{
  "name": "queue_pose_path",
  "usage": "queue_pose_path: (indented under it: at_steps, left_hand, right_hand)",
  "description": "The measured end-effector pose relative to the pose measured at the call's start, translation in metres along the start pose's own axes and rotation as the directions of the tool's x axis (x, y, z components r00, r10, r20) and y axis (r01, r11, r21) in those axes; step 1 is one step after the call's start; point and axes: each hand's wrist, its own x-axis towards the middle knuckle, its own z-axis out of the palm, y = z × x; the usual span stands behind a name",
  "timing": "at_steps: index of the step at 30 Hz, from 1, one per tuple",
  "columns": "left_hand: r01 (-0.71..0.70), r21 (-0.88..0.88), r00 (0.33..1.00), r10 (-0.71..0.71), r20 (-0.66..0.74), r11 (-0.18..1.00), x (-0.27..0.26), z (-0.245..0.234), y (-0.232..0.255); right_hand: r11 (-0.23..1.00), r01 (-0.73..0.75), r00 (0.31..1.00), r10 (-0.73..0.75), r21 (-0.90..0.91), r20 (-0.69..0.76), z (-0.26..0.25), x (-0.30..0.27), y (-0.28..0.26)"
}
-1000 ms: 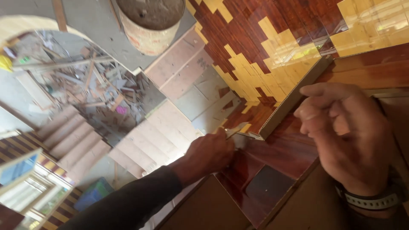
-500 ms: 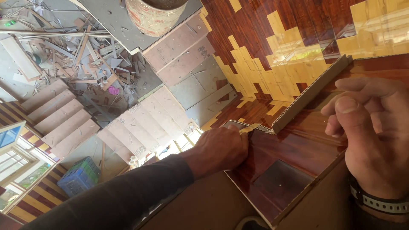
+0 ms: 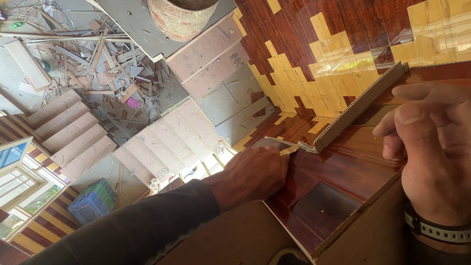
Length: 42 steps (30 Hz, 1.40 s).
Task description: Applying sealant and finishing the joints of decorative wooden panels on walls and stairs
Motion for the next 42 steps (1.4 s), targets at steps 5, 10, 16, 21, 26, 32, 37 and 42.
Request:
queue_pose_path:
  at_steps: [5,10,16,21,26,32,37,42]
  left_hand:
    - [-0.042,0.057,0.999,0.041,0.028,0.997,0.003,-0.001,0.0]
    - [0.021,0.019,1.0,-0.022,0.008,1.0,0.009,-0.001,0.007]
    - [-0.038,0.103,0.999,0.035,0.03,0.994,0.002,-0.002,0.011]
    - [-0.055,0.117,0.998,0.051,0.04,0.992,-0.003,-0.004,0.015]
    - [0.089,-0.042,0.994,-0.085,0.074,0.995,-0.006,-0.011,0.022]
    - [0.023,0.06,1.0,-0.024,0.011,0.998,-0.001,-0.004,0.022]
    - [-0.018,0.132,0.998,0.01,0.061,0.991,-0.005,-0.009,0.029]
    - [-0.017,0.091,0.999,0.013,0.041,0.996,-0.012,-0.012,0.031]
  right_hand:
    - [0.998,-0.055,0.998,0.055,-0.019,0.008,0.0,0.003,0.004]
    - [0.973,0.227,0.969,-0.231,0.05,0.084,0.002,0.002,0.011]
    - [0.978,0.199,0.98,-0.198,0.066,-0.014,0.001,0.002,0.007]
    - [0.977,0.204,0.979,-0.205,0.068,0.008,-0.001,0.003,0.007]
    - [0.991,0.117,0.993,-0.117,0.058,0.001,-0.003,0.002,0.009]
    - [0.976,0.198,0.979,-0.201,0.087,0.024,-0.003,0.003,0.002]
    - [0.973,0.201,0.98,-0.2,0.111,-0.025,-0.004,0.005,0.006]
    - [0.976,0.154,0.988,-0.149,0.155,-0.048,-0.005,0.003,0.006]
